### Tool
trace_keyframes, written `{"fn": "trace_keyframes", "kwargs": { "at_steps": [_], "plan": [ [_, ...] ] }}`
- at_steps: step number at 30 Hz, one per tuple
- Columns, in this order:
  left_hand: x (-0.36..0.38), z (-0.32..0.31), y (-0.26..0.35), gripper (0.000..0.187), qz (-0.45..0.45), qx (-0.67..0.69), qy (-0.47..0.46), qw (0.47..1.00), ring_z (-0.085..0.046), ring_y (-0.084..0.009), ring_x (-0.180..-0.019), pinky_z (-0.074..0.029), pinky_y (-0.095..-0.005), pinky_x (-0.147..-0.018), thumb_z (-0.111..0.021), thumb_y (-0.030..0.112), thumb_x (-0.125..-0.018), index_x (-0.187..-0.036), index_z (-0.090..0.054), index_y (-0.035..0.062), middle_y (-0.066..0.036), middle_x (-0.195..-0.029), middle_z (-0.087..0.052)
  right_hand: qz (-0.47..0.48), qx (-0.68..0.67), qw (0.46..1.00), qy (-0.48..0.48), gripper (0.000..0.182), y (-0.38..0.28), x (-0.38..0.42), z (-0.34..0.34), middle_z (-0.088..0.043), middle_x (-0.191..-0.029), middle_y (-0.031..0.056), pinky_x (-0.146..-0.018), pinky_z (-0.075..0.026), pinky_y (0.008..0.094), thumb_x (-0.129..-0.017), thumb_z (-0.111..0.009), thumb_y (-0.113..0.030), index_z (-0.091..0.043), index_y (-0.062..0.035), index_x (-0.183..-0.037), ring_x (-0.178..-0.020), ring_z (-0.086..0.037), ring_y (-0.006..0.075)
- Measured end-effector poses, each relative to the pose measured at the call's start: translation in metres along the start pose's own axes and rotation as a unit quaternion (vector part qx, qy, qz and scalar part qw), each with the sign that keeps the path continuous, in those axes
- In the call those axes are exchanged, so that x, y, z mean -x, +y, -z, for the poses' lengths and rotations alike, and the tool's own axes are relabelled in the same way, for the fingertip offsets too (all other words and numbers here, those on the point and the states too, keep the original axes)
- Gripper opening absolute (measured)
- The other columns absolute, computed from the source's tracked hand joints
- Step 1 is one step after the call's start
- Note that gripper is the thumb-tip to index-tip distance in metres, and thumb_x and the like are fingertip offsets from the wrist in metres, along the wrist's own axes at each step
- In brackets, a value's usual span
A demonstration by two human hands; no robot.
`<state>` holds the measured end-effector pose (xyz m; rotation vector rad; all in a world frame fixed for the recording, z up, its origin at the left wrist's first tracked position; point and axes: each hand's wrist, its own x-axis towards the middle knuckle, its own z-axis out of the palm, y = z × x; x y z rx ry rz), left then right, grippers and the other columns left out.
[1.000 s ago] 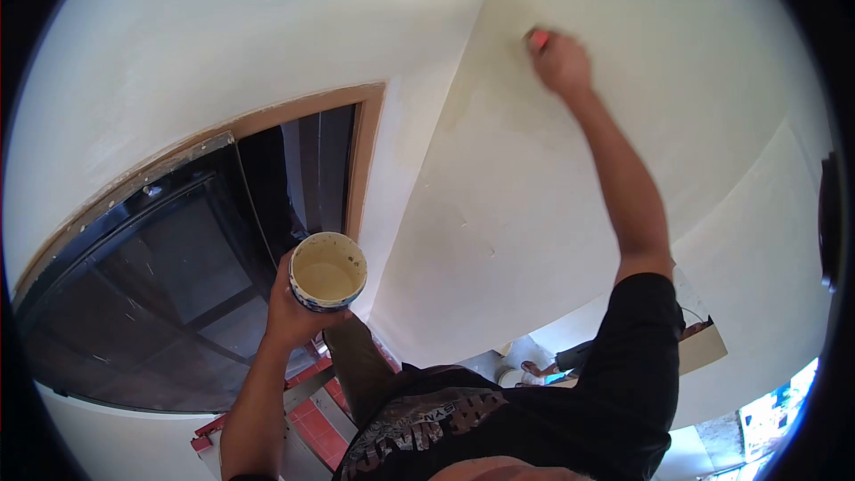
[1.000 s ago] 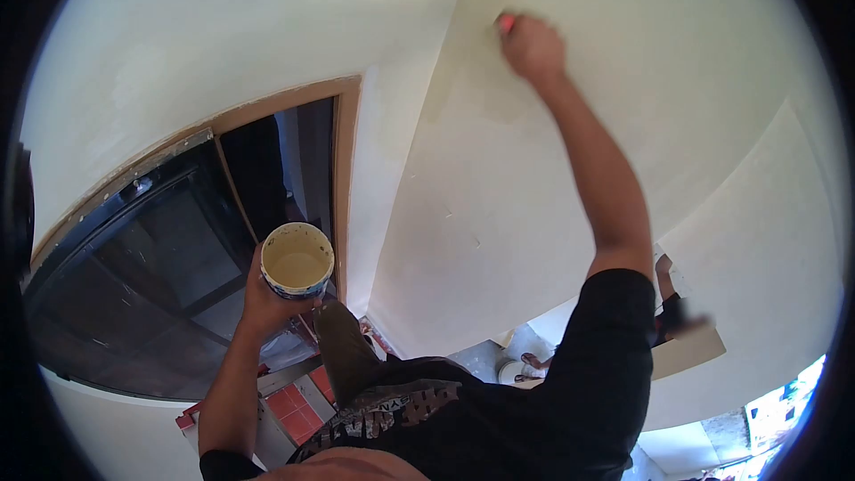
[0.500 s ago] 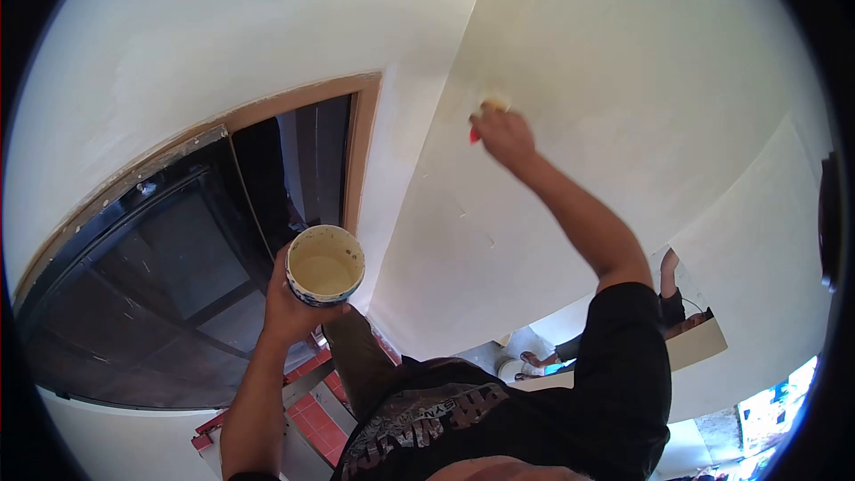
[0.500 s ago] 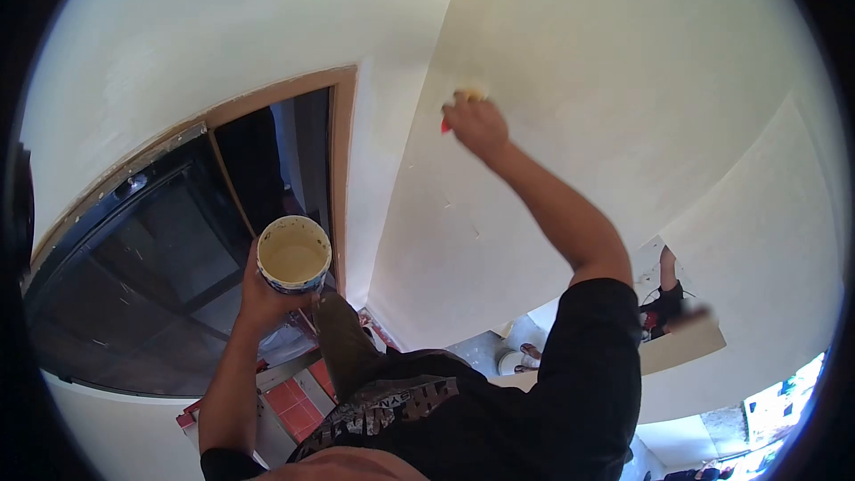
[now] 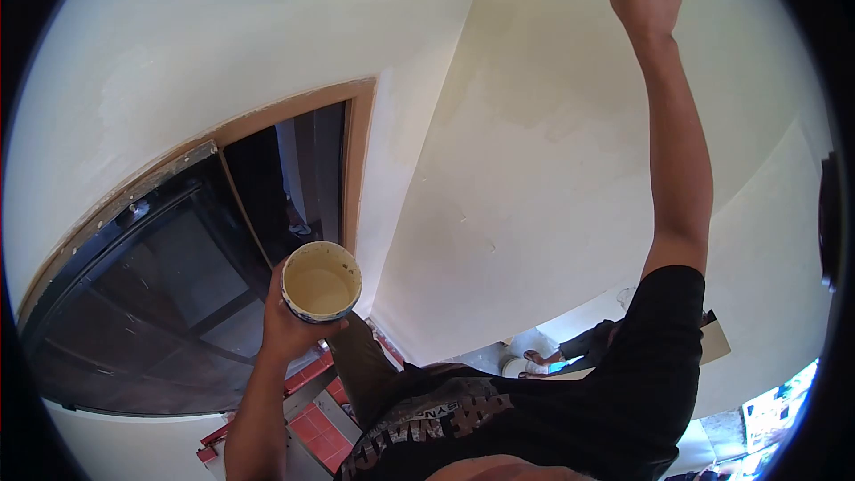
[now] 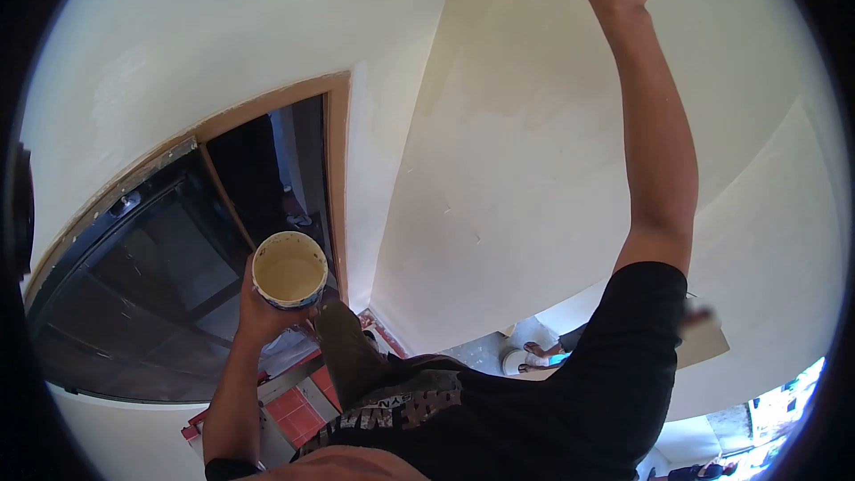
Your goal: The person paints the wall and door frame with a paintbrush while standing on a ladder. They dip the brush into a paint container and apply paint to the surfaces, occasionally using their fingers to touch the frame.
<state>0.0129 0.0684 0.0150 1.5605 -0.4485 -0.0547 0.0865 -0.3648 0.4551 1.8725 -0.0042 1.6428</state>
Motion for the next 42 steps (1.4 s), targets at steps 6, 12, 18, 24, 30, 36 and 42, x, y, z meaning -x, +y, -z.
{"fn": "trace_keyframes", "kwargs": {
  "at_steps": [6, 12, 18, 24, 30, 36, 42],
  "plan": [
    [0.002, 0.001, 0.007, 0.116, 0.004, -0.030, 0.008, 1.000, -0.060, -0.0259, -0.131, -0.050, -0.0411, -0.112, -0.102, 0.002, -0.051, -0.148, -0.038, 0.0074, -0.010, -0.137, -0.062, 0.164, -0.017, 0.978, -0.125, 0.013, -0.061, 0.133, -0.059, -0.068, -0.081, 0.0068, -0.054, -0.056, 0.0384, -0.087, -0.063, -0.012, -0.072, -0.0206, -0.092, -0.066, -0.071, 0.0210],
    [0.001, 0.002, 0.002, 0.114, -0.013, -0.010, -0.004, 1.000, -0.061, -0.0257, -0.129, -0.050, -0.0405, -0.111, -0.102, 0.002, -0.051, -0.147, -0.040, 0.0073, -0.010, -0.135, -0.063, 0.137, -0.269, 0.862, -0.407, 0.011, -0.171, 0.286, -0.024, -0.069, -0.097, 0.0100, -0.063, -0.057, 0.0420, -0.085, -0.067, -0.009, -0.073, -0.0152, -0.091, -0.075, -0.071, 0.0293],
    [0.001, 0.002, 0.005, 0.112, -0.005, -0.028, 0.008, 1.000, -0.062, -0.0260, -0.127, -0.050, -0.0418, -0.111, -0.101, 0.004, -0.051, -0.146, -0.041, 0.0072, -0.010, -0.135, -0.063, -0.087, -0.456, 0.791, -0.399, 0.013, -0.164, 0.293, 0.017, -0.072, -0.092, 0.0062, -0.065, -0.056, 0.0400, -0.090, -0.072, -0.013, -0.075, -0.0141, -0.103, -0.073, -0.069, 0.0285],
    [0.005, 0.004, -0.005, 0.111, 0.003, -0.038, 0.020, 0.999, -0.063, -0.0254, -0.123, -0.049, -0.0402, -0.108, -0.098, 0.001, -0.048, -0.144, -0.042, 0.0052, -0.011, -0.131, -0.063, -0.447, -0.546, 0.637, -0.310, 0.017, -0.144, 0.324, 0.081, -0.075, -0.094, 0.0067, -0.069, -0.058, 0.0296, -0.093, -0.078, -0.011, -0.072, -0.0019, -0.106, -0.080, -0.071, 0.0133],
    [0.008, 0.029, -0.049, 0.109, 0.003, -0.069, 0.018, 0.997, -0.061, -0.0260, -0.124, -0.049, -0.0404, -0.107, -0.096, 0.002, -0.049, -0.144, -0.042, 0.0025, -0.011, -0.133, -0.062, -0.687, -0.602, 0.361, -0.187, 0.015, -0.136, 0.369, 0.133, -0.071, -0.106, 0.0113, -0.079, -0.062, 0.0343, -0.097, -0.074, -0.007, -0.066, -0.0024, -0.108, -0.093, -0.072, 0.0207],
    [-0.033, 0.058, -0.045, 0.105, -0.114, -0.162, -0.084, 0.977, -0.064, -0.0226, -0.122, -0.051, -0.0403, -0.109, -0.097, 0.000, -0.055, -0.146, -0.046, 0.0045, -0.012, -0.134, -0.064, -0.696, -0.645, 0.287, -0.128, 0.011, -0.139, 0.368, 0.154, -0.070, -0.112, 0.0135, -0.083, -0.060, 0.0361, -0.098, -0.073, -0.007, -0.063, -0.0064, -0.101, -0.100, -0.072, 0.0227],
    [-0.063, 0.077, -0.026, 0.105, -0.105, -0.179, -0.147, 0.967, -0.064, -0.0229, -0.122, -0.051, -0.0405, -0.109, -0.097, 0.000, -0.056, -0.147, -0.045, 0.0047, -0.012, -0.135, -0.064, -0.685, -0.685, 0.239, -0.065, 0.019, -0.147, 0.371, 0.163, -0.072, -0.112, 0.0134, -0.080, -0.058, 0.0336, -0.096, -0.076, -0.007, -0.058, -0.0090, -0.096, -0.099, -0.072, 0.0210]
  ]
}}
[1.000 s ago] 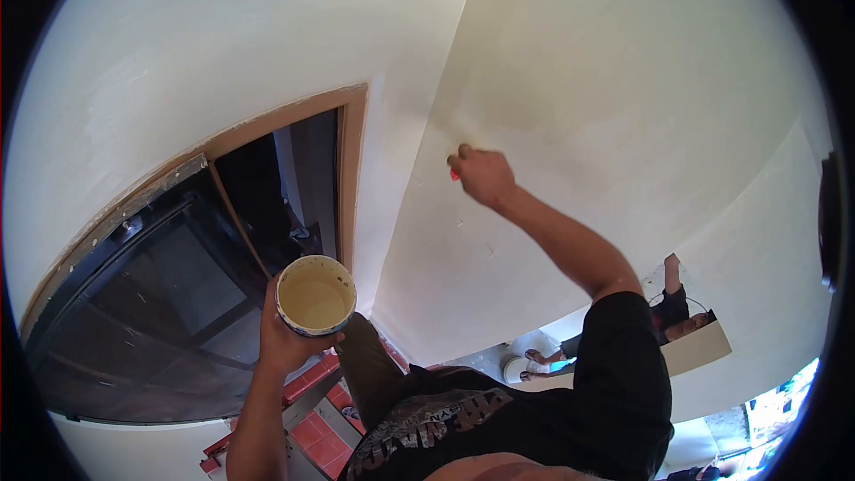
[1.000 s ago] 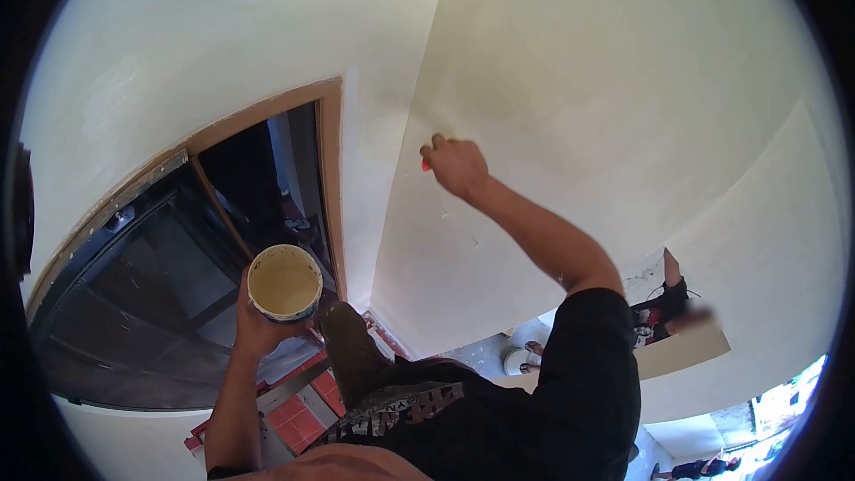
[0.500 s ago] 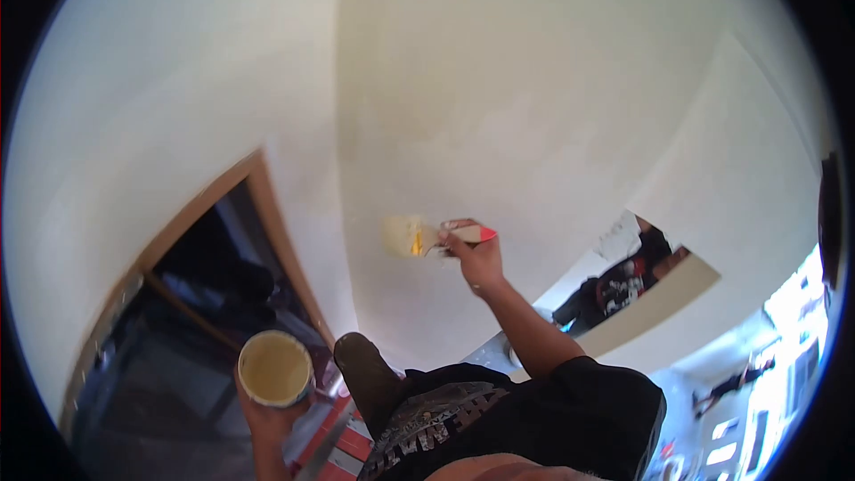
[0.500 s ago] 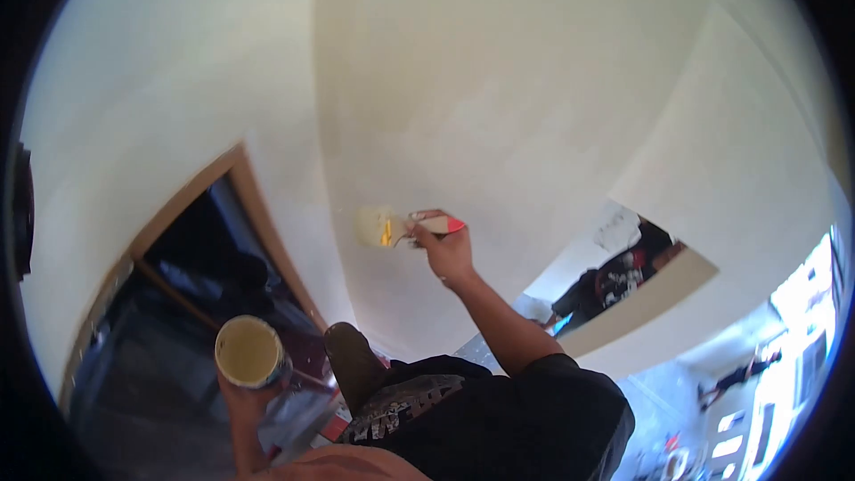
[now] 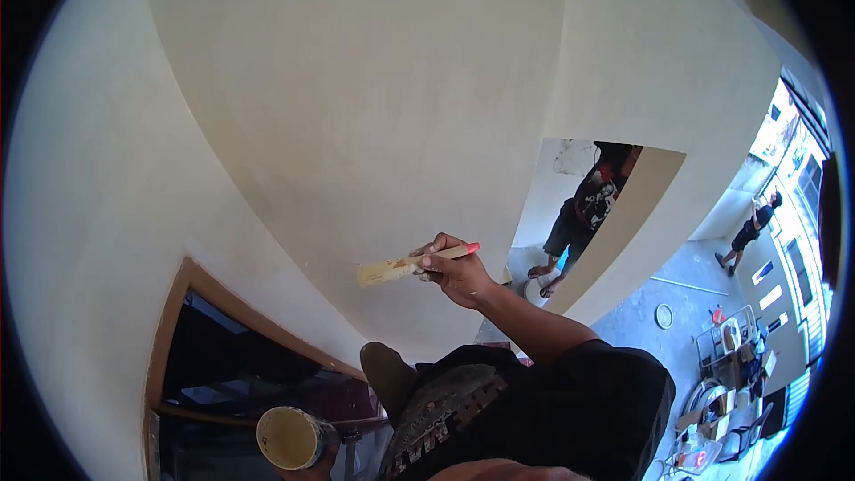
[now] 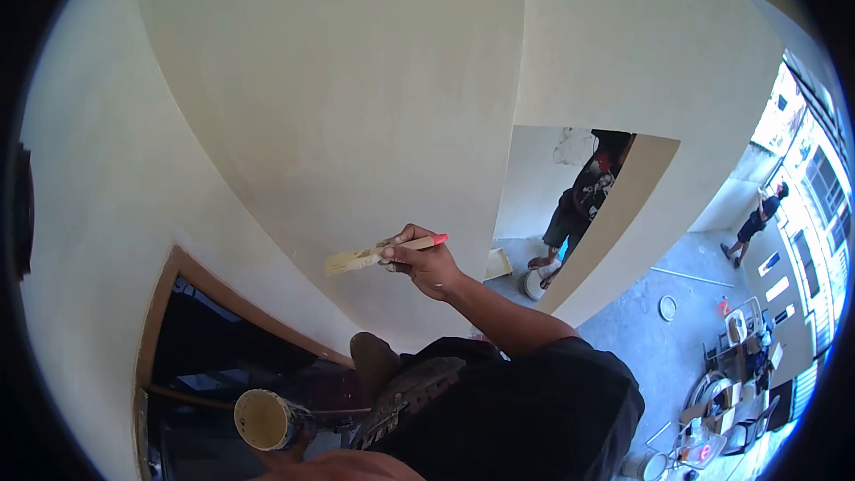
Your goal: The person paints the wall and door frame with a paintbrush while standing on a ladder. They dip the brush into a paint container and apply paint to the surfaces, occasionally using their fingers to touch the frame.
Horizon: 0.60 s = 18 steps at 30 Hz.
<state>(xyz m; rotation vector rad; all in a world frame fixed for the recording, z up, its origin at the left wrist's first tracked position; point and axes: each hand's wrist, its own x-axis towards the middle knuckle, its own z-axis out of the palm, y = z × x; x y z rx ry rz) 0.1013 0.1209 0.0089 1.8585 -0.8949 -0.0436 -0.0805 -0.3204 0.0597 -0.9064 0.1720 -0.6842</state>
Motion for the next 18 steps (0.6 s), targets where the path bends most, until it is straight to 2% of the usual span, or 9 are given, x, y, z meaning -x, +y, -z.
{"fn": "trace_keyframes", "kwargs": {
  "at_steps": [6, 11, 12, 18],
  "plan": [
    [-0.010, 0.009, 0.003, 0.104, 0.008, 0.002, -0.012, 1.000, -0.064, -0.0233, -0.123, -0.051, -0.0406, -0.109, -0.097, 0.001, -0.057, -0.147, -0.044, 0.0048, -0.012, -0.136, -0.063, -0.029, -0.015, 0.999, 0.018, 0.019, 0.007, 0.002, 0.002, -0.073, -0.104, 0.0113, -0.082, -0.057, 0.0329, -0.097, -0.074, -0.004, -0.056, -0.0094, -0.095, -0.098, -0.072, 0.0205],
    [-0.040, -0.013, 0.006, 0.104, -0.013, 0.032, 0.005, 0.999, -0.063, -0.0236, -0.123, -0.051, -0.0408, -0.109, -0.097, 0.002, -0.058, -0.147, -0.044, 0.0049, -0.012, -0.136, -0.063, -0.038, -0.011, 0.999, 0.026, 0.018, 0.014, -0.005, 0.006, -0.071, -0.096, 0.0079, -0.078, -0.057, 0.0337, -0.097, -0.075, -0.010, -0.058, -0.0083, -0.093, -0.091, -0.072, 0.0195],
    [-0.046, -0.021, 0.008, 0.104, -0.018, 0.043, 0.008, 0.999, -0.063, -0.0236, -0.123, -0.051, -0.0408, -0.109, -0.097, 0.002, -0.058, -0.148, -0.044, 0.0050, -0.012, -0.136, -0.063, -0.049, -0.024, 0.998, 0.022, 0.014, 0.012, -0.006, 0.003, -0.071, -0.094, 0.0055, -0.075, -0.058, 0.0317, -0.099, -0.073, -0.011, -0.060, -0.0087, -0.094, -0.090, -0.073, 0.0185],
    [-0.071, -0.047, 0.015, 0.104, -0.037, 0.084, 0.005, 0.996, -0.063, -0.0240, -0.124, -0.051, -0.0410, -0.109, -0.097, 0.003, -0.059, -0.148, -0.043, 0.0051, -0.012, -0.137, -0.063, -0.080, -0.019, 0.997, 0.005, 0.018, 0.008, -0.007, -0.004, -0.068, -0.092, 0.0027, -0.077, -0.052, 0.0326, -0.100, -0.073, -0.019, -0.059, -0.0114, -0.092, -0.087, -0.069, 0.0163]
  ]
}}
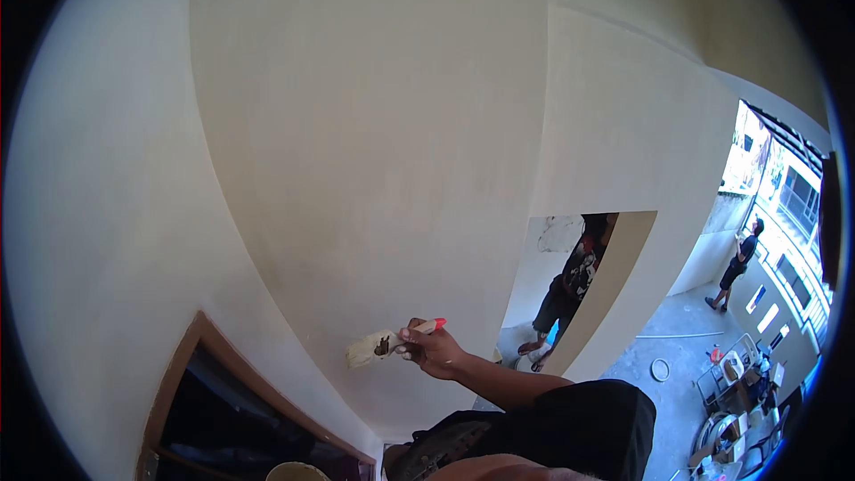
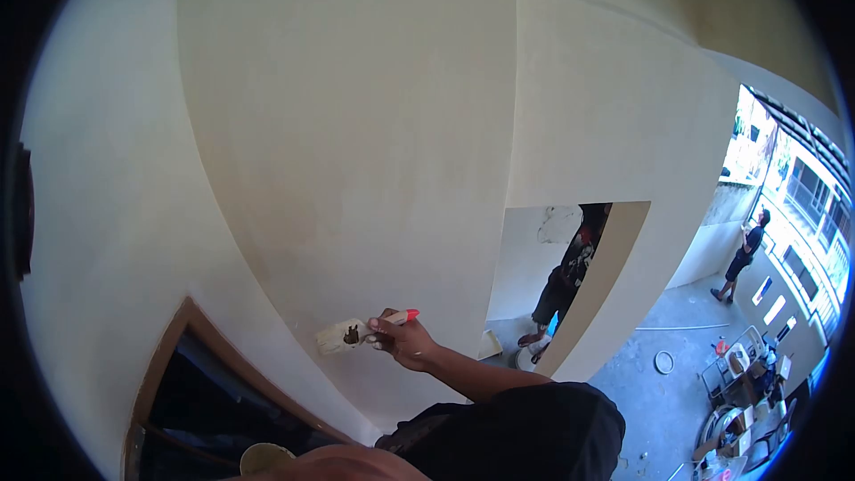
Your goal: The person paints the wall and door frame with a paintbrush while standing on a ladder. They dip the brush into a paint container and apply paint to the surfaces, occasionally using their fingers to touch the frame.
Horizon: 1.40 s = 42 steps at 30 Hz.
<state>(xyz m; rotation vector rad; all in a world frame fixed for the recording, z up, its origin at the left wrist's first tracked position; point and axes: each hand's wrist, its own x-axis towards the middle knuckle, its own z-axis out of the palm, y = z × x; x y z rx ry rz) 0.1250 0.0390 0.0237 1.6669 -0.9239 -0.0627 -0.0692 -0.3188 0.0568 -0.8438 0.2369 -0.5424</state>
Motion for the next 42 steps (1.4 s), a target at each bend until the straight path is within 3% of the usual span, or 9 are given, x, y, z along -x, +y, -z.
{"fn": "trace_keyframes", "kwargs": {
  "at_steps": [11, 16, 19, 20, 24, 27, 31, 42],
  "plan": [
    [-0.026, 0.012, 0.015, 0.104, 0.006, 0.023, -0.048, 0.999, -0.062, -0.0246, -0.125, -0.051, -0.0414, -0.108, -0.097, 0.004, -0.062, -0.149, -0.041, 0.0054, -0.012, -0.138, -0.062, -0.006, -0.005, 1.000, 0.023, 0.022, 0.004, 0.004, -0.007, -0.064, -0.091, -0.0010, -0.081, -0.051, 0.0306, -0.104, -0.069, -0.028, -0.058, -0.0138, -0.091, -0.086, -0.065, 0.0138],
    [-0.025, 0.016, 0.011, 0.103, 0.002, 0.031, -0.044, 0.999, -0.062, -0.0249, -0.125, -0.051, -0.0415, -0.108, -0.097, 0.005, -0.063, -0.149, -0.041, 0.0055, -0.012, -0.138, -0.062, -0.041, -0.019, 0.997, 0.062, 0.021, 0.018, -0.007, -0.006, -0.062, -0.094, -0.0029, -0.084, -0.052, 0.0295, -0.103, -0.069, -0.033, -0.060, -0.0146, -0.097, -0.089, -0.062, 0.0122],
    [-0.018, 0.005, 0.018, 0.103, 0.009, 0.040, -0.039, 0.998, -0.062, -0.0251, -0.126, -0.051, -0.0416, -0.108, -0.097, 0.005, -0.063, -0.149, -0.040, 0.0056, -0.012, -0.139, -0.061, -0.063, -0.011, 0.997, 0.032, 0.021, 0.017, -0.009, -0.008, -0.062, -0.093, -0.0032, -0.085, -0.052, 0.0298, -0.103, -0.069, -0.034, -0.060, -0.0145, -0.100, -0.088, -0.062, 0.0120],
    [-0.015, 0.009, 0.058, 0.103, 0.009, 0.035, -0.037, 0.999, -0.062, -0.0251, -0.126, -0.051, -0.0416, -0.108, -0.097, 0.005, -0.063, -0.149, -0.040, 0.0056, -0.012, -0.139, -0.061, -0.074, -0.010, 0.997, 0.018, 0.021, -0.008, 0.006, -0.026, -0.062, -0.092, -0.0033, -0.081, -0.053, 0.0287, -0.103, -0.069, -0.034, -0.060, -0.0148, -0.100, -0.086, -0.062, 0.0116],
    [-0.018, -0.003, 0.074, 0.103, 0.001, 0.057, -0.023, 0.998, -0.061, -0.0254, -0.126, -0.050, -0.0418, -0.108, -0.097, 0.006, -0.064, -0.150, -0.040, 0.0057, -0.012, -0.139, -0.061, -0.100, -0.003, 0.995, 0.008, 0.022, -0.022, 0.017, -0.041, -0.062, -0.088, -0.0031, -0.072, -0.053, 0.0265, -0.104, -0.067, -0.036, -0.059, -0.0160, -0.100, -0.078, -0.063, 0.0110],
    [-0.017, -0.011, 0.068, 0.103, -0.001, 0.075, -0.010, 0.997, -0.061, -0.0256, -0.126, -0.050, -0.0419, -0.108, -0.097, 0.006, -0.065, -0.150, -0.039, 0.0058, -0.012, -0.139, -0.061, -0.113, 0.000, 0.993, -0.020, 0.021, -0.023, 0.020, -0.034, -0.062, -0.087, -0.0031, -0.072, -0.052, 0.0270, -0.105, -0.065, -0.035, -0.058, -0.0162, -0.101, -0.078, -0.063, 0.0107],
    [-0.005, -0.009, 0.061, 0.103, 0.015, 0.091, 0.015, 0.996, -0.061, -0.0258, -0.127, -0.050, -0.0420, -0.108, -0.097, 0.007, -0.065, -0.150, -0.039, 0.0059, -0.012, -0.140, -0.061, -0.127, 0.015, 0.991, 0.040, 0.021, -0.020, 0.021, -0.029, -0.062, -0.087, -0.0026, -0.071, -0.051, 0.0285, -0.106, -0.065, -0.035, -0.058, -0.0156, -0.103, -0.077, -0.062, 0.0115],
    [0.028, -0.032, 0.029, 0.103, 0.071, 0.118, 0.060, 0.989, -0.060, -0.0264, -0.128, -0.050, -0.0423, -0.108, -0.097, 0.008, -0.067, -0.151, -0.037, 0.0061, -0.013, -0.141, -0.060, -0.140, 0.018, 0.988, 0.060, 0.022, -0.007, 0.009, 0.024, -0.062, -0.087, 0.0007, -0.072, -0.047, 0.0292, -0.104, -0.067, -0.036, -0.059, -0.0158, -0.101, -0.080, -0.059, 0.0143]
  ]
}}
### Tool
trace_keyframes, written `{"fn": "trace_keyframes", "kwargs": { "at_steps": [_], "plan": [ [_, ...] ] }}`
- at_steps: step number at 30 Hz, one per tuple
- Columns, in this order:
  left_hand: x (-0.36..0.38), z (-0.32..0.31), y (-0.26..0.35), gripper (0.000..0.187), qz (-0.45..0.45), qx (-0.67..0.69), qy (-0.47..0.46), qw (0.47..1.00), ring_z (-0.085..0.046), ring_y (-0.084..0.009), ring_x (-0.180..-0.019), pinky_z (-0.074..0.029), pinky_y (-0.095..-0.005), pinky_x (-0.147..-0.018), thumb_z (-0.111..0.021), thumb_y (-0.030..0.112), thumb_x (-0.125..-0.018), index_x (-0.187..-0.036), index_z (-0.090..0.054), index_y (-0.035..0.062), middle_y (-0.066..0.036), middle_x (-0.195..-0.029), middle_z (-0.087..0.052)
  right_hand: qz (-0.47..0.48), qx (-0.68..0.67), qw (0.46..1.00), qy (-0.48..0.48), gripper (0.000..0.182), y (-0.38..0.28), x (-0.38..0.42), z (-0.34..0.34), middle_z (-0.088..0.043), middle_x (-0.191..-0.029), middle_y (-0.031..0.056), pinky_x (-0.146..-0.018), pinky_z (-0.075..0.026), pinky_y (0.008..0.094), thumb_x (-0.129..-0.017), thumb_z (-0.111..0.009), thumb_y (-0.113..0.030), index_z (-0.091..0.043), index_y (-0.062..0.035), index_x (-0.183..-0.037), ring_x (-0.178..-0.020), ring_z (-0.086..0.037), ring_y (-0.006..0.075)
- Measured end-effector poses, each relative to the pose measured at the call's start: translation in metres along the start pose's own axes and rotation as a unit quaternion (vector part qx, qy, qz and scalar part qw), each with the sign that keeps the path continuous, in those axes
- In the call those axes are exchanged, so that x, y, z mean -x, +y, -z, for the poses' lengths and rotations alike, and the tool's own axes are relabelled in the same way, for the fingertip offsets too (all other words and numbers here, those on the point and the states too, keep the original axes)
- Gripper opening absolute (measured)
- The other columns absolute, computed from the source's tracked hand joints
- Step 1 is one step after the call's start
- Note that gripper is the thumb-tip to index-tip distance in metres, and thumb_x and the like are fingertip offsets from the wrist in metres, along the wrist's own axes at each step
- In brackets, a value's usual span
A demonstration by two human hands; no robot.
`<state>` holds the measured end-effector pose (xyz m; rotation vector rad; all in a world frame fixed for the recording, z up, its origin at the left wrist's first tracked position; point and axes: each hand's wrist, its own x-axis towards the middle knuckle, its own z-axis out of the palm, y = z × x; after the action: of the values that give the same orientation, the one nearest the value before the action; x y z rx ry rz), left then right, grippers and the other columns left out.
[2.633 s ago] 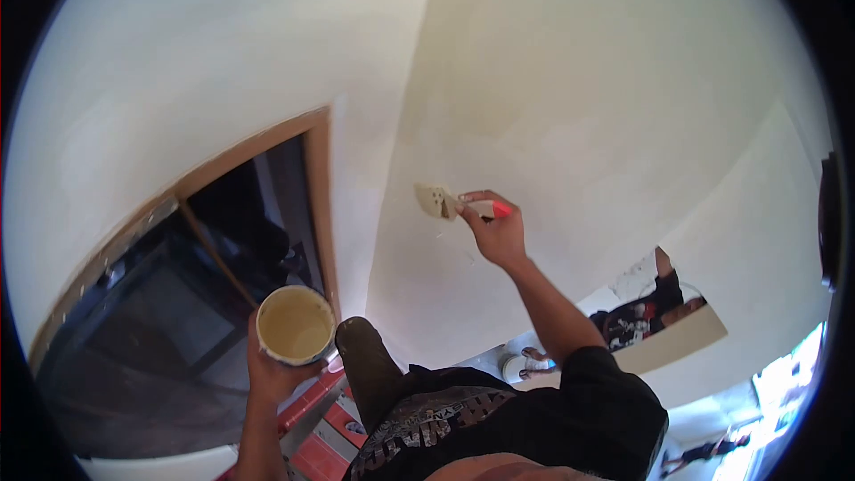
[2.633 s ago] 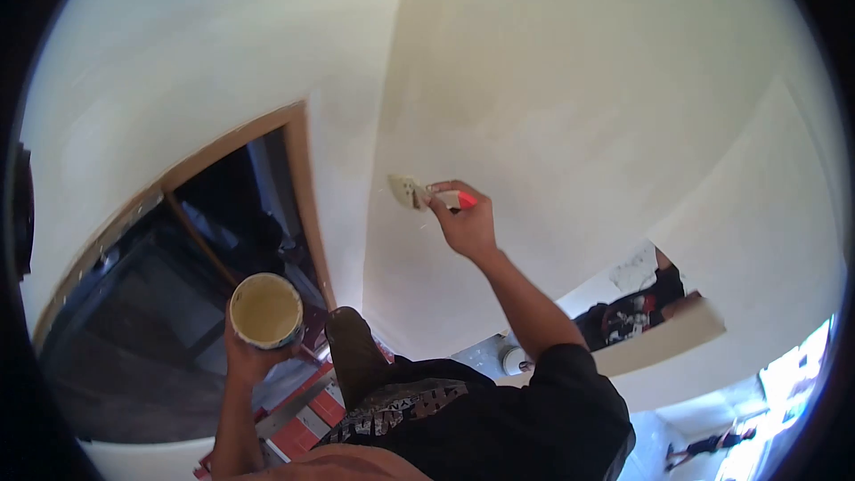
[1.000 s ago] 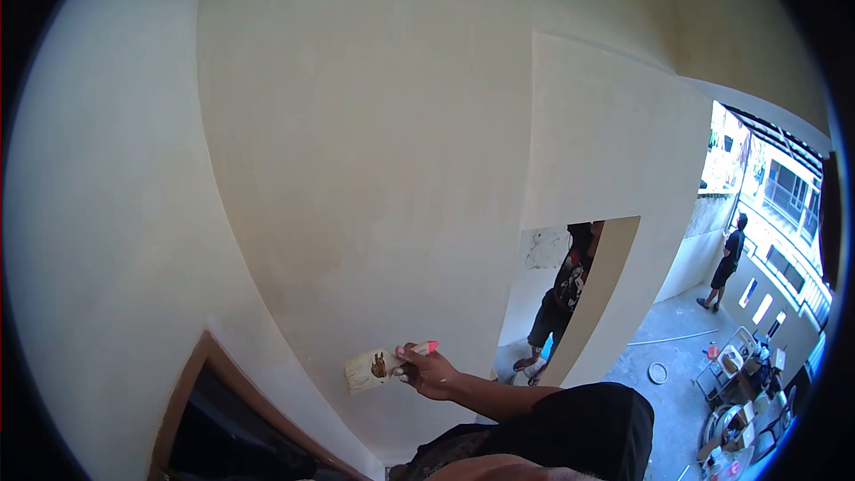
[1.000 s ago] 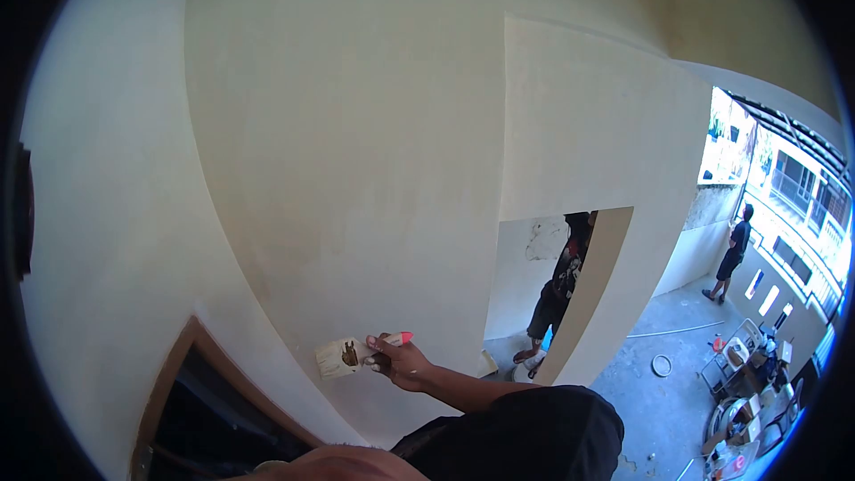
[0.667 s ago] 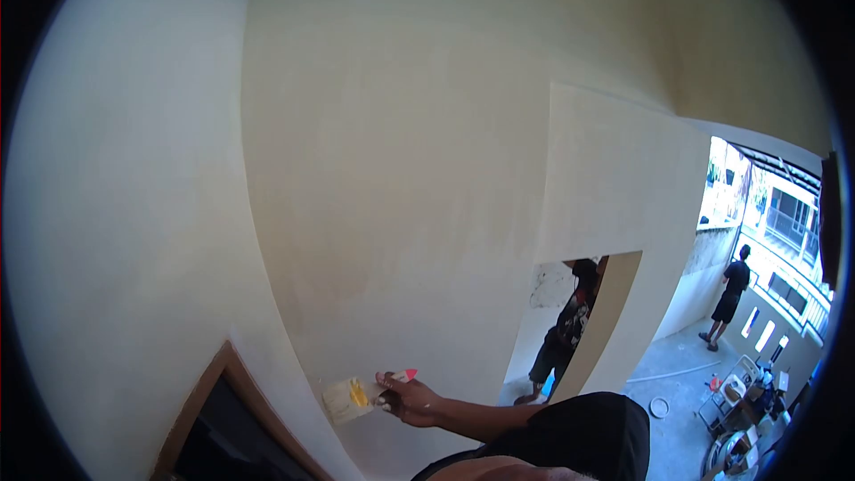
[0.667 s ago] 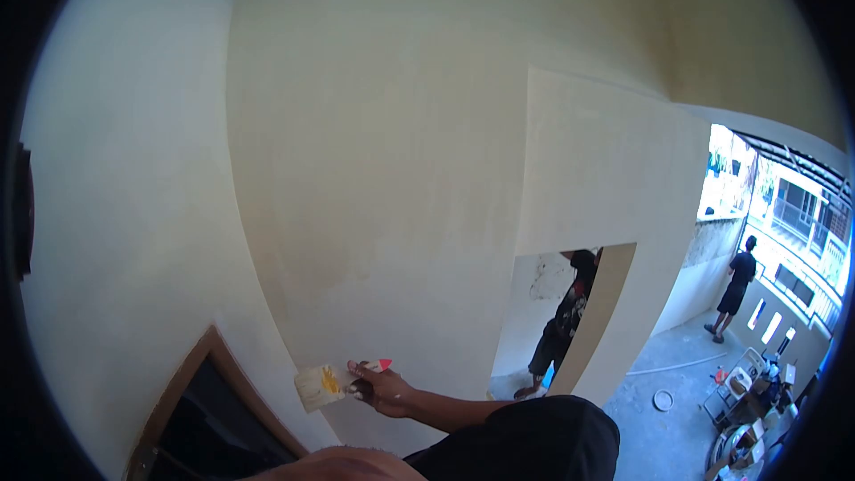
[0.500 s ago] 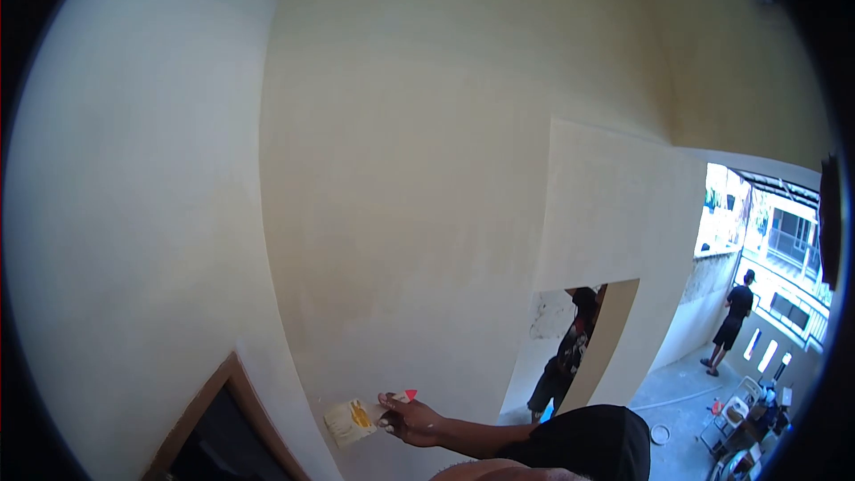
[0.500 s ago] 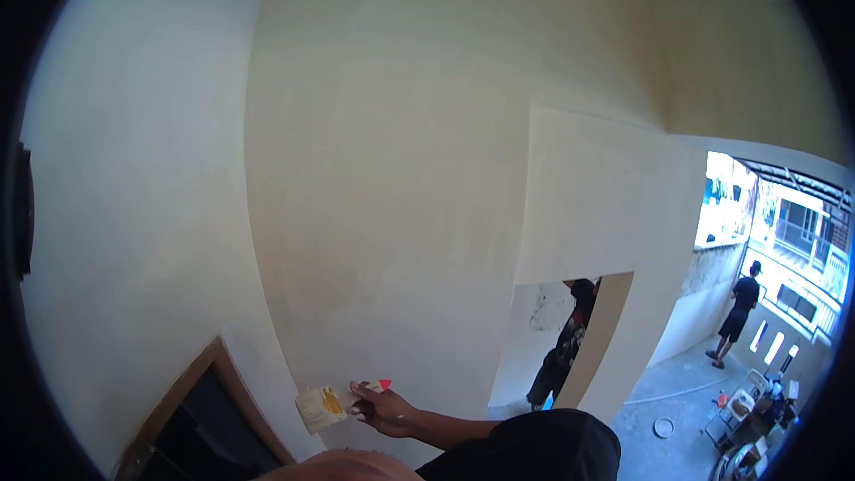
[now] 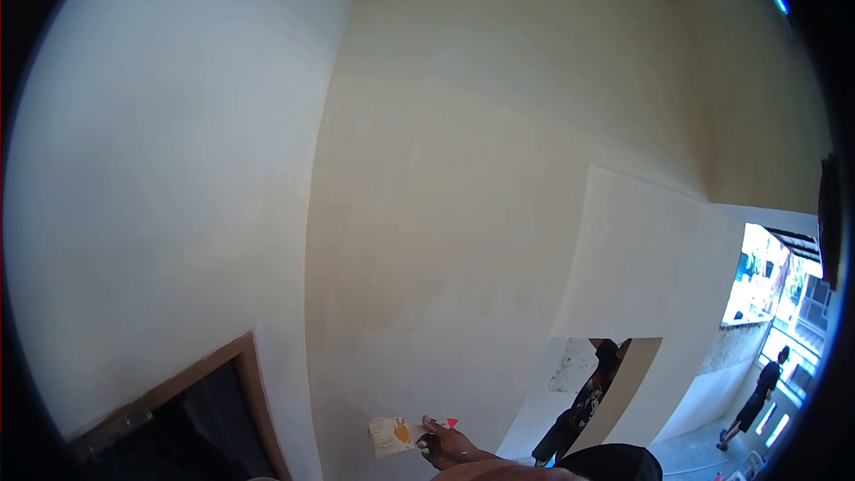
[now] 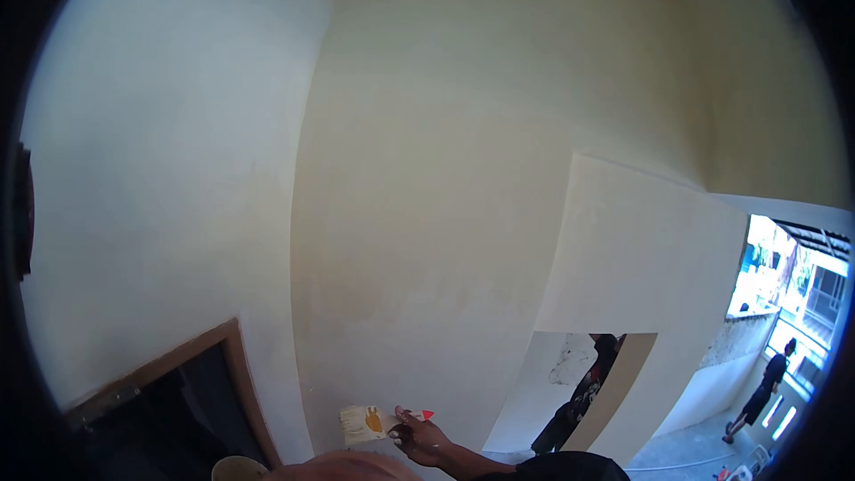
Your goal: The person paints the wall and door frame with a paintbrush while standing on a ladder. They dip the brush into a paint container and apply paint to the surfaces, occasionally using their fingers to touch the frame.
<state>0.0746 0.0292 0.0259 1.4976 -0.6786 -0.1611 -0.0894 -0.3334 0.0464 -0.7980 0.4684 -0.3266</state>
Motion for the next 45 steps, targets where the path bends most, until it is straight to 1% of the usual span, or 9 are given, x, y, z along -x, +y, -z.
{"fn": "trace_keyframes", "kwargs": {
  "at_steps": [13, 19, 23, 26, 28, 32, 35, 42, 45],
  "plan": [
    [0.077, -0.017, 0.009, 0.097, 0.052, -0.072, 0.156, 0.984, -0.061, -0.0284, -0.125, -0.050, -0.0411, -0.107, -0.099, 0.010, -0.066, -0.146, -0.044, 0.0058, -0.012, -0.139, -0.061, -0.076, 0.039, 0.996, 0.023, 0.022, 0.004, -0.021, -0.029, -0.060, -0.084, 0.0031, -0.067, -0.045, 0.0305, -0.106, -0.064, -0.035, -0.055, -0.0151, -0.103, -0.074, -0.055, 0.0158],
    [0.079, -0.012, 0.024, 0.101, 0.027, -0.126, 0.118, 0.985, -0.060, -0.0258, -0.127, -0.050, -0.0403, -0.108, -0.099, 0.010, -0.065, -0.148, -0.041, 0.0062, -0.011, -0.138, -0.061, -0.110, 0.056, 0.989, -0.081, 0.026, 0.019, -0.057, -0.062, -0.059, -0.082, 0.0034, -0.066, -0.046, 0.0304, -0.105, -0.065, -0.039, -0.055, -0.0145, -0.104, -0.073, -0.054, 0.0158],
    [0.076, -0.012, 0.005, 0.101, 0.052, -0.007, 0.112, 0.992, -0.059, -0.0256, -0.128, -0.048, -0.0381, -0.108, -0.097, 0.006, -0.066, -0.149, -0.039, 0.0069, -0.011, -0.139, -0.061, -0.123, 0.065, 0.986, -0.087, 0.028, 0.032, -0.076, -0.089, -0.056, -0.080, 0.0026, -0.064, -0.045, 0.0303, -0.105, -0.065, -0.040, -0.055, -0.0140, -0.104, -0.072, -0.052, 0.0161],
    [0.080, -0.013, 0.015, 0.099, 0.077, 0.035, 0.123, 0.989, -0.058, -0.0250, -0.129, -0.047, -0.0374, -0.109, -0.094, 0.003, -0.068, -0.151, -0.039, 0.0075, -0.010, -0.140, -0.060, -0.157, 0.021, 0.979, -0.129, 0.031, 0.056, -0.121, -0.075, -0.062, -0.074, 0.0068, -0.060, -0.052, 0.0345, -0.102, -0.069, -0.044, -0.056, -0.0162, -0.110, -0.065, -0.061, 0.0208],
    [0.078, -0.018, 0.047, 0.098, 0.123, -0.031, 0.136, 0.983, -0.056, -0.0240, -0.132, -0.045, -0.0390, -0.111, -0.090, 0.004, -0.072, -0.154, -0.036, 0.0101, -0.011, -0.142, -0.059, -0.153, 0.158, 0.965, -0.140, 0.035, 0.074, -0.183, -0.053, -0.068, -0.085, 0.0071, -0.062, -0.054, 0.0355, -0.103, -0.066, -0.044, -0.059, -0.0152, -0.120, -0.069, -0.064, 0.0191],
    [0.073, -0.015, 0.062, 0.098, 0.134, -0.056, 0.193, 0.970, -0.054, -0.0239, -0.135, -0.040, -0.0398, -0.116, -0.089, 0.005, -0.074, -0.156, -0.035, 0.0113, -0.010, -0.146, -0.058, -0.172, 0.127, 0.953, -0.217, 0.034, 0.078, -0.145, -0.176, -0.068, -0.085, 0.0062, -0.062, -0.054, 0.0340, -0.102, -0.067, -0.045, -0.060, -0.0162, -0.117, -0.069, -0.064, 0.0185],
    [0.063, -0.001, 0.056, 0.099, 0.103, -0.055, 0.214, 0.970, -0.055, -0.0239, -0.135, -0.041, -0.0399, -0.115, -0.090, 0.007, -0.072, -0.155, -0.036, 0.0106, -0.010, -0.145, -0.058, -0.174, 0.094, 0.946, -0.256, 0.033, 0.084, -0.124, -0.212, -0.068, -0.085, 0.0054, -0.062, -0.055, 0.0325, -0.101, -0.068, -0.046, -0.060, -0.0173, -0.115, -0.069, -0.064, 0.0179],
    [0.010, 0.040, 0.024, 0.101, 0.034, -0.053, 0.188, 0.980, -0.056, -0.0238, -0.133, -0.044, -0.0399, -0.114, -0.094, 0.010, -0.068, -0.153, -0.039, 0.0090, -0.010, -0.142, -0.059, -0.153, -0.012, 0.946, -0.286, 0.031, 0.101, -0.200, -0.092, -0.068, -0.086, 0.0035, -0.062, -0.056, 0.0290, -0.100, -0.070, -0.049, -0.062, -0.0198, -0.108, -0.068, -0.065, 0.0165],
    [0.004, 0.044, 0.011, 0.102, 0.015, -0.041, 0.188, 0.981, -0.057, -0.0238, -0.133, -0.045, -0.0399, -0.113, -0.096, 0.011, -0.066, -0.151, -0.040, 0.0083, -0.010, -0.141, -0.060, -0.159, -0.044, 0.942, -0.291, 0.031, 0.105, -0.215, -0.085, -0.068, -0.086, 0.0027, -0.062, -0.056, 0.0275, -0.099, -0.070, -0.050, -0.063, -0.0208, -0.105, -0.068, -0.065, 0.0159]
  ]
}}
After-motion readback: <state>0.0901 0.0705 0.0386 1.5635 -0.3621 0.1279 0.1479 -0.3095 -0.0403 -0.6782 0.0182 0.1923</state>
